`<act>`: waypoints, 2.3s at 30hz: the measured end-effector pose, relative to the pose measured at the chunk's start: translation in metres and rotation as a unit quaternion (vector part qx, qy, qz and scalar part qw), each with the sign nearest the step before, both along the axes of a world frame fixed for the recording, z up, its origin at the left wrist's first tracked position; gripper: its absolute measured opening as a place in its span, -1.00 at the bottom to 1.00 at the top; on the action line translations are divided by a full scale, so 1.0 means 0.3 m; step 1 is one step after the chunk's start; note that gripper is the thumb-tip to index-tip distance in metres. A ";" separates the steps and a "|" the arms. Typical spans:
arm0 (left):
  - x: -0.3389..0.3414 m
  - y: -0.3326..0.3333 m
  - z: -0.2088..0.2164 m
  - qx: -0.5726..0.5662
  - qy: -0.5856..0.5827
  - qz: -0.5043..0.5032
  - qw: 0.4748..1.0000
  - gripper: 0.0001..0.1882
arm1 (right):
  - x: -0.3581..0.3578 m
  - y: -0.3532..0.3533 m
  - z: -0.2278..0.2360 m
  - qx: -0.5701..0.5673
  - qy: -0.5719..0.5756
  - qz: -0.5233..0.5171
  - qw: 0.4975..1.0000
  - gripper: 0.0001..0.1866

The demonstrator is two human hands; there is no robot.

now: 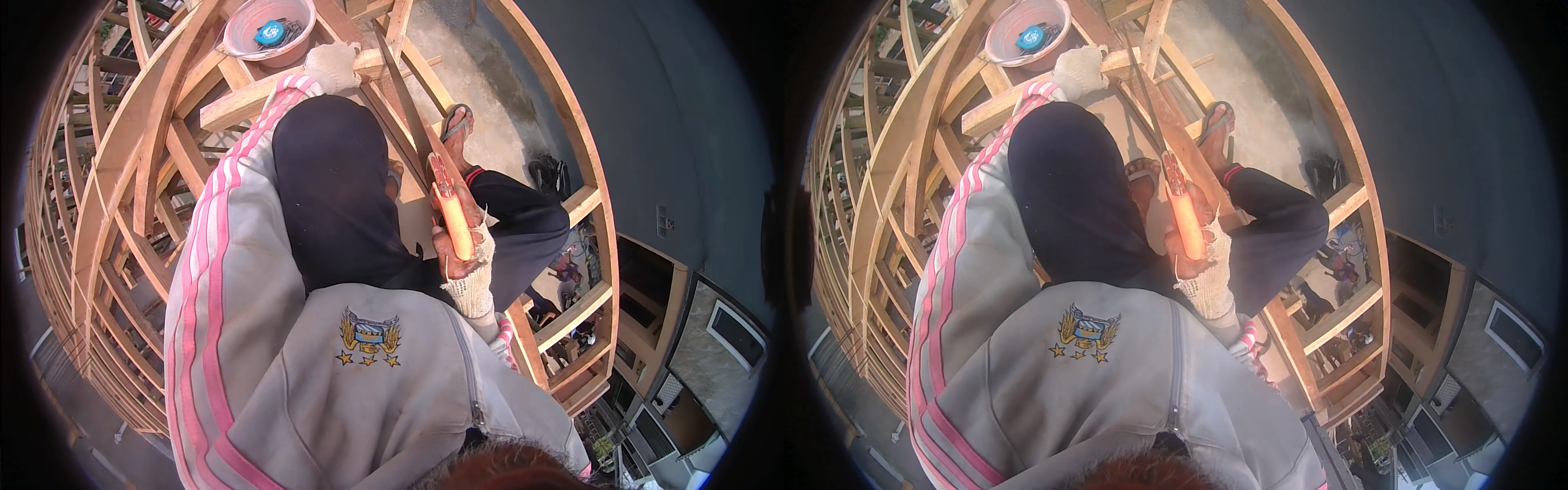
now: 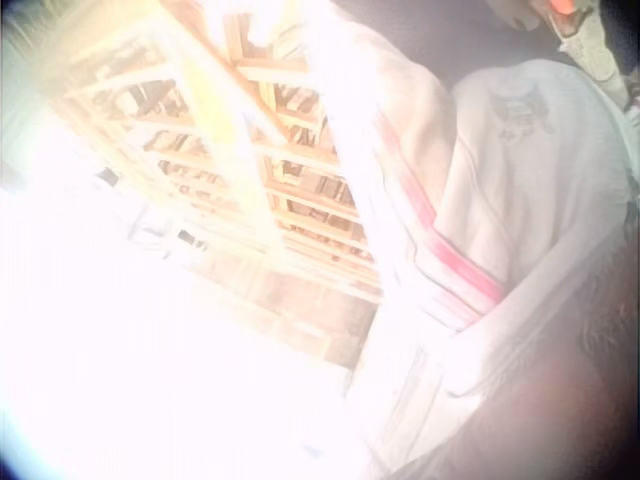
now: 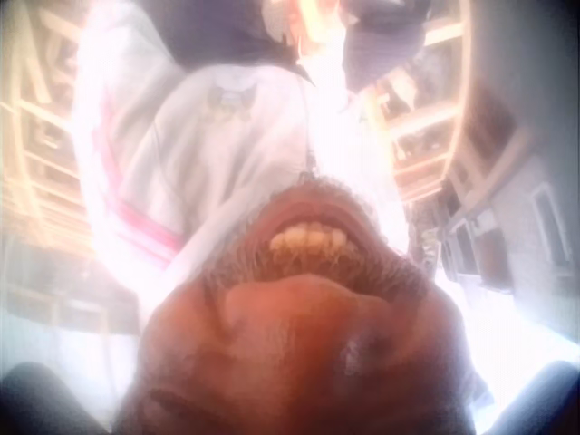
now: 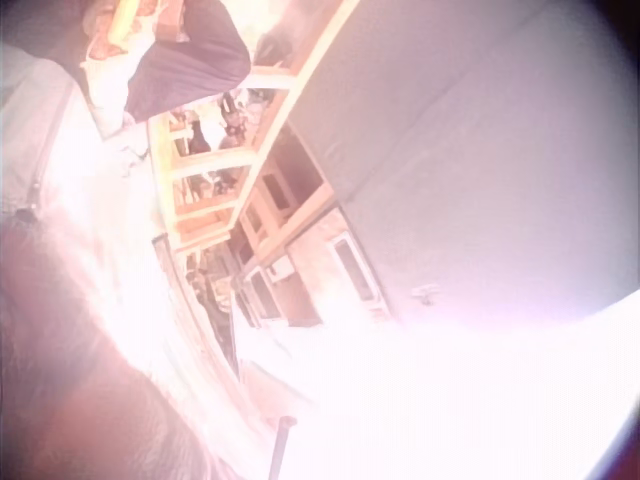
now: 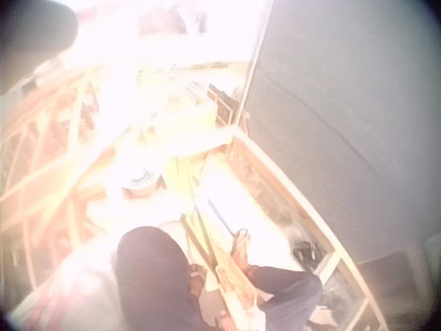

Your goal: The person positions a wooden plank onto a curved wooden frame and secures it using a hammer and nails. The person repeatedly hammers nails into the wood to fasten the plank in place.

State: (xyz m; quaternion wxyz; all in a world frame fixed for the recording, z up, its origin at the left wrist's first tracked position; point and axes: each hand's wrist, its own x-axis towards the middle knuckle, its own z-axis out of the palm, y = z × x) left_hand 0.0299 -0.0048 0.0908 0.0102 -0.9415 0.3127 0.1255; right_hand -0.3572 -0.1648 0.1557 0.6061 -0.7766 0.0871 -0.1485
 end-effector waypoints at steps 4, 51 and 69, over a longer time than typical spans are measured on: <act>-0.010 0.015 -0.014 -0.026 -0.010 0.000 1.000 -0.31 | -0.066 0.003 0.069 0.013 0.117 0.003 0.993 -0.16; 0.020 -0.033 0.037 -0.004 -0.003 -0.005 1.000 -0.28 | 0.340 -0.016 0.119 -0.076 0.037 0.016 0.996 -0.60; 0.028 -0.040 0.047 0.003 0.026 0.007 1.000 -0.39 | 0.521 -0.038 0.014 -0.159 -0.065 -0.022 0.985 -0.49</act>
